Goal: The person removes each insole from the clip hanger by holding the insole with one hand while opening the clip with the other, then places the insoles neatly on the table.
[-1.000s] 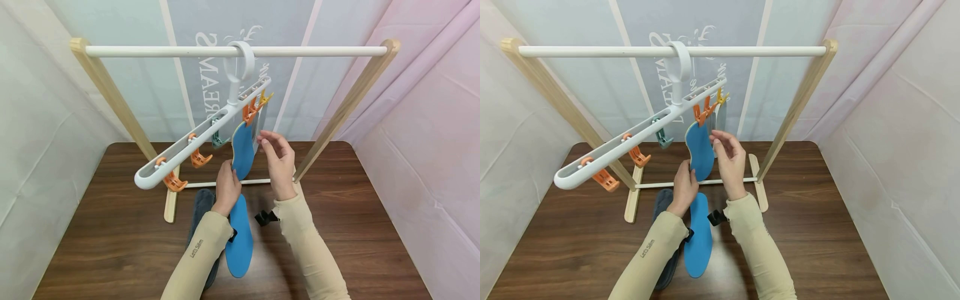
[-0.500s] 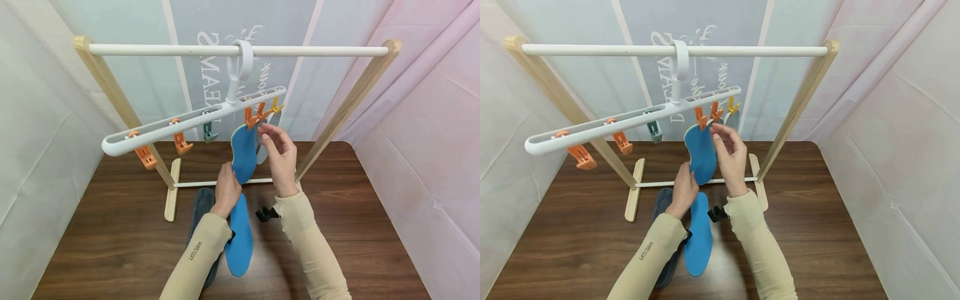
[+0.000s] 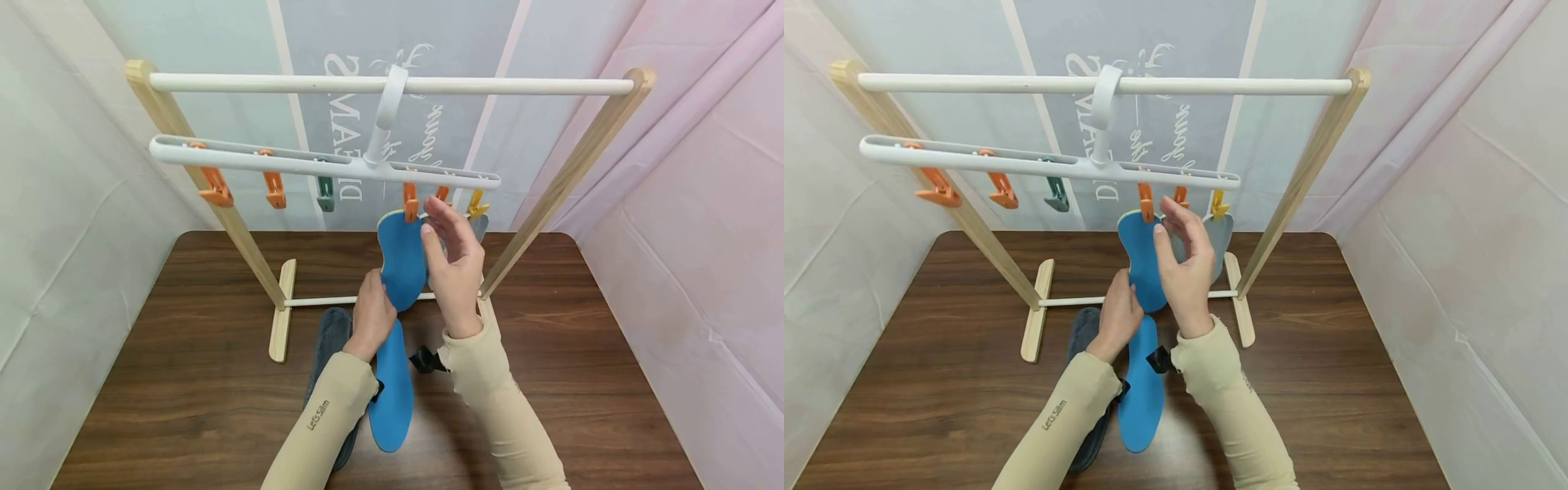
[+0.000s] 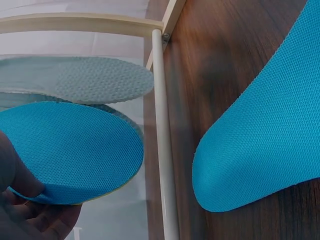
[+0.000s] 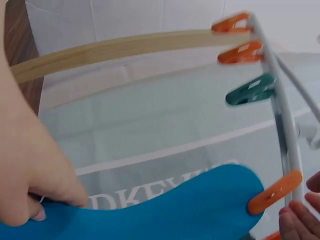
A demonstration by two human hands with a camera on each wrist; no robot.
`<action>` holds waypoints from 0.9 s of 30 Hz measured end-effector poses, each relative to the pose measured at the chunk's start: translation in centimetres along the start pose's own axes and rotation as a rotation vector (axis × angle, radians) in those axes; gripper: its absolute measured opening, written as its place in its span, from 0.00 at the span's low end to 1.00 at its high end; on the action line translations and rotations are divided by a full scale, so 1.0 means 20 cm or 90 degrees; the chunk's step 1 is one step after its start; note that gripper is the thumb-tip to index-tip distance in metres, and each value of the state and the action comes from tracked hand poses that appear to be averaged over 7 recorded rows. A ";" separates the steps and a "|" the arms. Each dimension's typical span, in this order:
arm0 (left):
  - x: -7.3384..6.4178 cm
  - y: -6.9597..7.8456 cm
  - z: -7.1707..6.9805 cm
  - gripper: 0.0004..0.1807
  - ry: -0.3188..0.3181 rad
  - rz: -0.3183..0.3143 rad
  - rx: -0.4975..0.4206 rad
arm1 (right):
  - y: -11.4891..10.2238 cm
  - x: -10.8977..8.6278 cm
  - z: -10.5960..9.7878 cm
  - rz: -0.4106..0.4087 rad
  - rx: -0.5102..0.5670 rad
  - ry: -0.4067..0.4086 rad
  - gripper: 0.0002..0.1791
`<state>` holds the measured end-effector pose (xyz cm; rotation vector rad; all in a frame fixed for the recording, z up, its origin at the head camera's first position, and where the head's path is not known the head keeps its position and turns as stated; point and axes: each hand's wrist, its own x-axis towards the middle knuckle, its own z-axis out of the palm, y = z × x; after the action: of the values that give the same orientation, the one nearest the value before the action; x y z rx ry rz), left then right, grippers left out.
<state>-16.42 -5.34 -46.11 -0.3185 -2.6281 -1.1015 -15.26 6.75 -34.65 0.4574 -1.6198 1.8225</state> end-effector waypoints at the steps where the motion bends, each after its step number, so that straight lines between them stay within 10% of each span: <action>1: 0.00 0.00 0.00 0.18 -0.002 -0.001 0.002 | 0.00 0.00 0.01 -0.005 -0.001 -0.003 0.20; 18: -0.02 0.03 -0.02 0.20 -0.066 -0.025 0.011 | 0.02 0.07 0.04 0.059 -0.063 -0.098 0.26; 27: -0.03 0.04 -0.02 0.20 -0.071 -0.028 0.011 | 0.05 0.11 0.04 0.065 0.034 -0.139 0.23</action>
<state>-15.55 -5.19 -45.45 -0.3284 -2.7531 -1.1045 -17.61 6.55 -33.79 0.6272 -1.7716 1.9504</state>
